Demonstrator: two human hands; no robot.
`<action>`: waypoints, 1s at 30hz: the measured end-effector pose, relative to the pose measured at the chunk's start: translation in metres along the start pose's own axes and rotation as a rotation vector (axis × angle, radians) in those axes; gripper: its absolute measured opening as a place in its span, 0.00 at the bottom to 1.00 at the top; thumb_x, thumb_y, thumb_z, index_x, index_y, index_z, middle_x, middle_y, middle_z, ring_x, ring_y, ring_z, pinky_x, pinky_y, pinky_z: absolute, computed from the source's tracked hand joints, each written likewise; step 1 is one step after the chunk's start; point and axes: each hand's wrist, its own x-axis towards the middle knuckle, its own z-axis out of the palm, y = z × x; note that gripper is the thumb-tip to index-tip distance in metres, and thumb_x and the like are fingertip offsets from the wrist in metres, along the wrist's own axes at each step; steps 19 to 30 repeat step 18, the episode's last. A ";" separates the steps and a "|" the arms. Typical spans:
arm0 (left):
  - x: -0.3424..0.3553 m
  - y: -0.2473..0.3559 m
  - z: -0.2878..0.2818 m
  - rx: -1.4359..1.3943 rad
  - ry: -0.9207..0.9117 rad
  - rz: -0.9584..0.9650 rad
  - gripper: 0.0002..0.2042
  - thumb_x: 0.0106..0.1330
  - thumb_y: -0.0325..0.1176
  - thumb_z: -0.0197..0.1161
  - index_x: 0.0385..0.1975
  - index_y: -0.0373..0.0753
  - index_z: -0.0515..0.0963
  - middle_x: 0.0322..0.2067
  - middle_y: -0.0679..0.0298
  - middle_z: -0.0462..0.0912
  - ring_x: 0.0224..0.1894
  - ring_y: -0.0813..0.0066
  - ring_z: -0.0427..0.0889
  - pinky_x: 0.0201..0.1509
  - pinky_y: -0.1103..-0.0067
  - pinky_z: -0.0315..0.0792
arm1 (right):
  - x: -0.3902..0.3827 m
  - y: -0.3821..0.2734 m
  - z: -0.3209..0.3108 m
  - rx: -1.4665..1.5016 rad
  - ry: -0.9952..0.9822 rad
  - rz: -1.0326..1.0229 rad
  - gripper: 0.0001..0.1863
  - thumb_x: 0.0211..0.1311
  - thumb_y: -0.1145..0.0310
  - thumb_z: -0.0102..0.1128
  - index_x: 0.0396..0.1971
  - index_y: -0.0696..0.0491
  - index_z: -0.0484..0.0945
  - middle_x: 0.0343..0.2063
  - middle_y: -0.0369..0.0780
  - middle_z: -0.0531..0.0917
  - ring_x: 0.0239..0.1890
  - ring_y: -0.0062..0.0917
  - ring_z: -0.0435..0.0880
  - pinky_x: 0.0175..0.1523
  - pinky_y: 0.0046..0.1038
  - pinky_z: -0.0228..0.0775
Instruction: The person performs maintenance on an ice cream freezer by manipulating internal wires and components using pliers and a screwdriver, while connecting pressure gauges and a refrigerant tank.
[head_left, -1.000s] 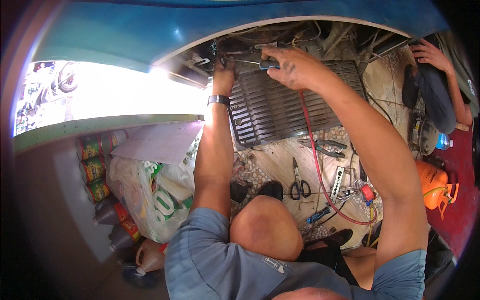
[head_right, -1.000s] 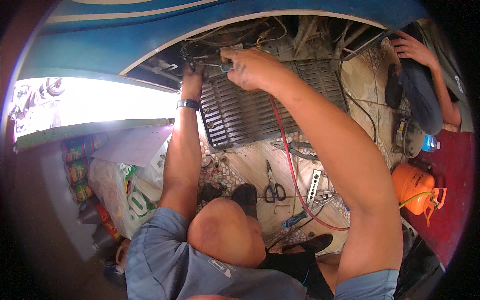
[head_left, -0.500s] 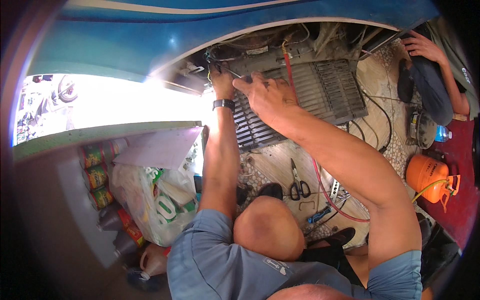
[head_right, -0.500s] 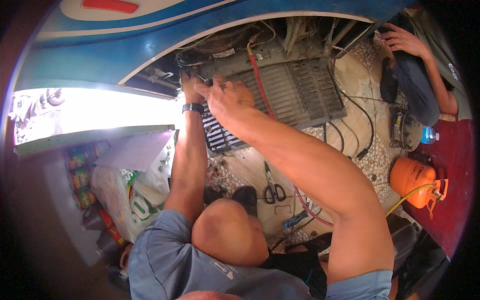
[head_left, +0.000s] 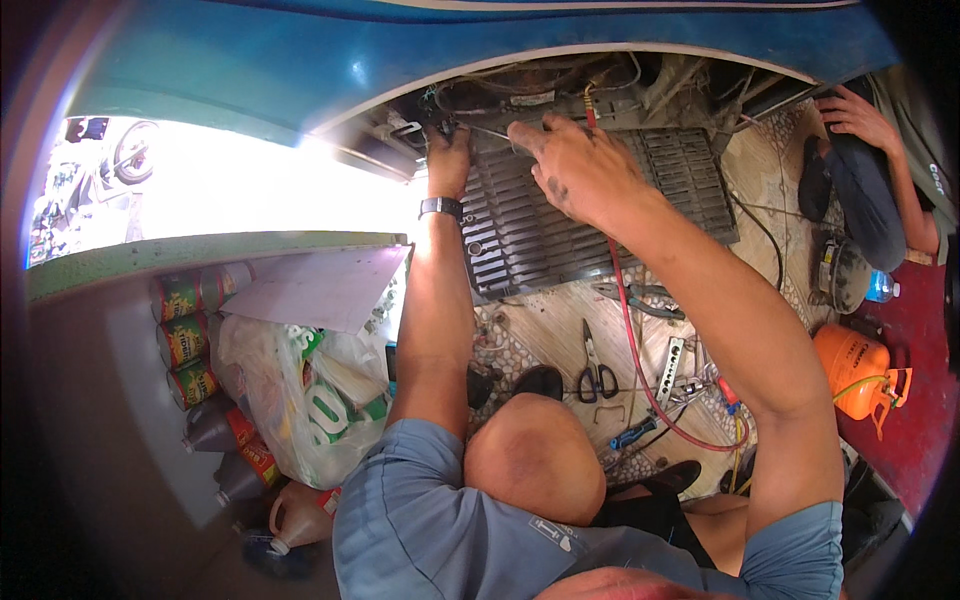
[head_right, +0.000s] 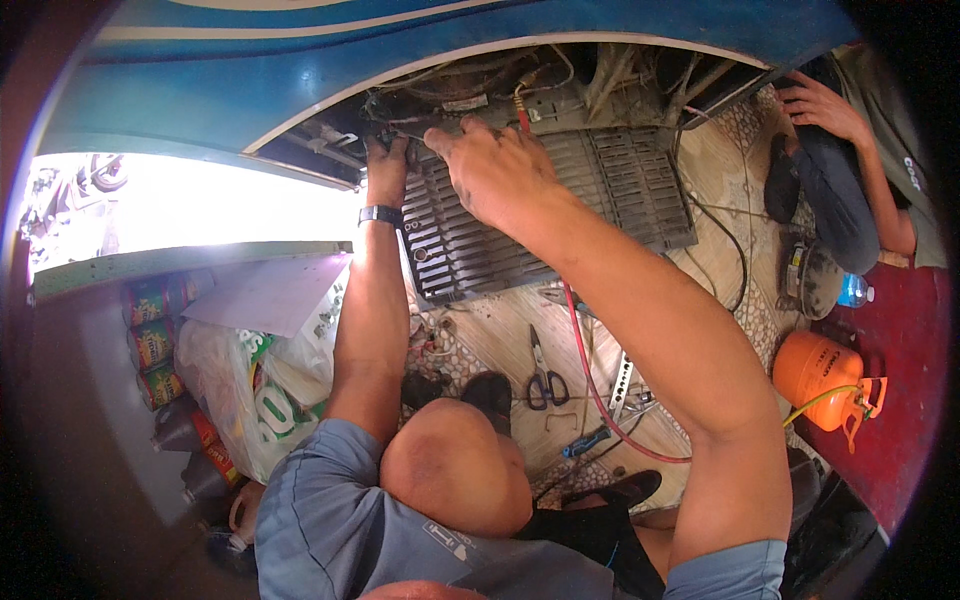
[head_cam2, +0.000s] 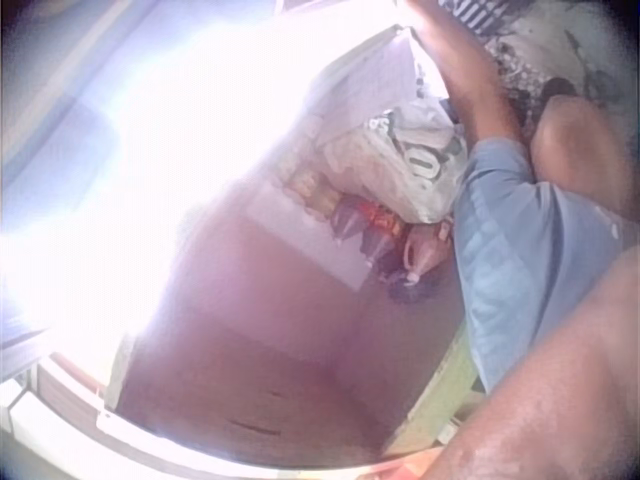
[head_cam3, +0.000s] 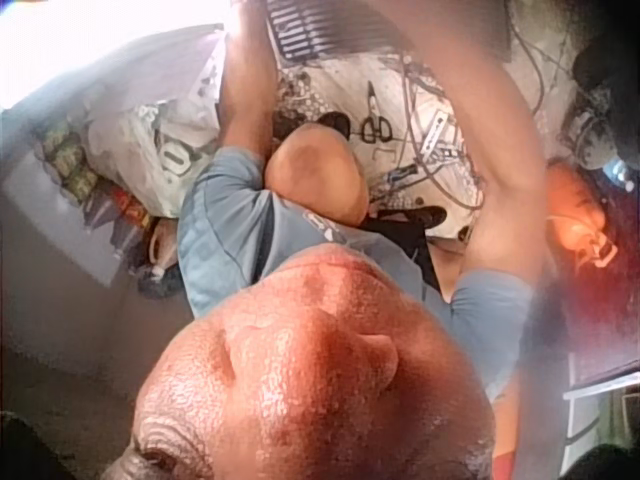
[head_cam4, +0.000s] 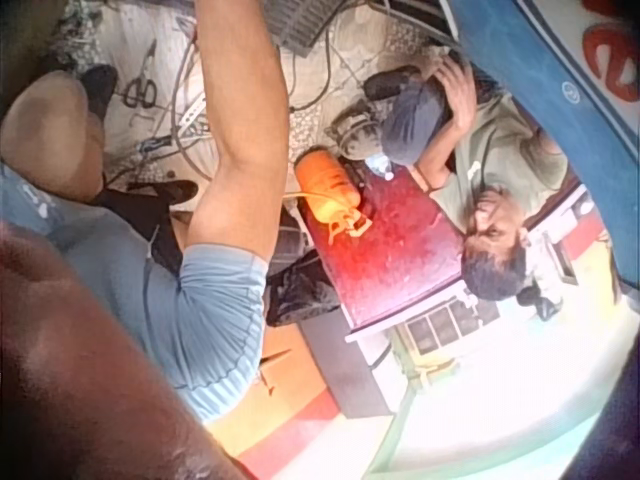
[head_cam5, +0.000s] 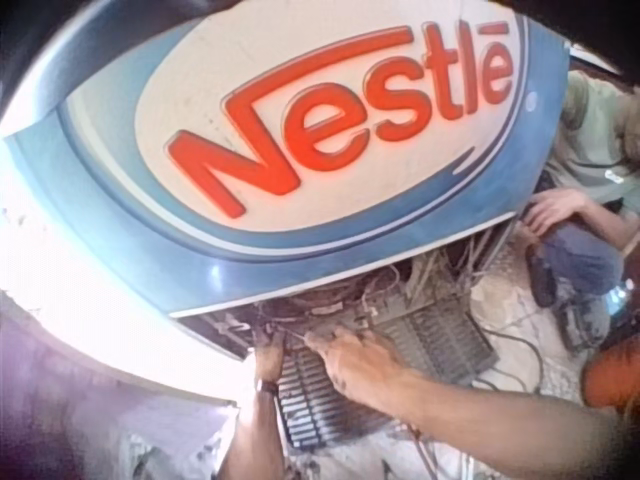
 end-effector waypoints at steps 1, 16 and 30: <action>-0.002 0.003 -0.004 0.009 0.000 0.018 0.28 0.65 0.34 0.61 0.62 0.30 0.60 0.39 0.58 0.79 0.31 0.74 0.78 0.31 0.77 0.76 | 0.001 -0.004 -0.006 0.026 -0.041 0.022 0.26 0.65 0.68 0.53 0.63 0.44 0.66 0.52 0.53 0.76 0.52 0.50 0.79 0.57 0.46 0.73; -0.002 -0.026 0.018 0.340 0.085 0.332 0.33 0.65 0.34 0.61 0.67 0.30 0.56 0.61 0.43 0.71 0.63 0.55 0.72 0.67 0.63 0.62 | -0.174 -0.002 0.226 0.388 0.004 0.443 0.33 0.68 0.61 0.55 0.71 0.41 0.56 0.63 0.59 0.65 0.68 0.53 0.62 0.72 0.48 0.54; -0.056 -0.003 0.047 0.139 -0.002 0.293 0.46 0.62 0.41 0.66 0.73 0.33 0.44 0.64 0.43 0.67 0.67 0.53 0.67 0.72 0.63 0.56 | -0.198 0.001 0.195 0.398 -0.229 0.488 0.37 0.62 0.62 0.62 0.71 0.42 0.58 0.68 0.50 0.58 0.72 0.50 0.54 0.74 0.49 0.48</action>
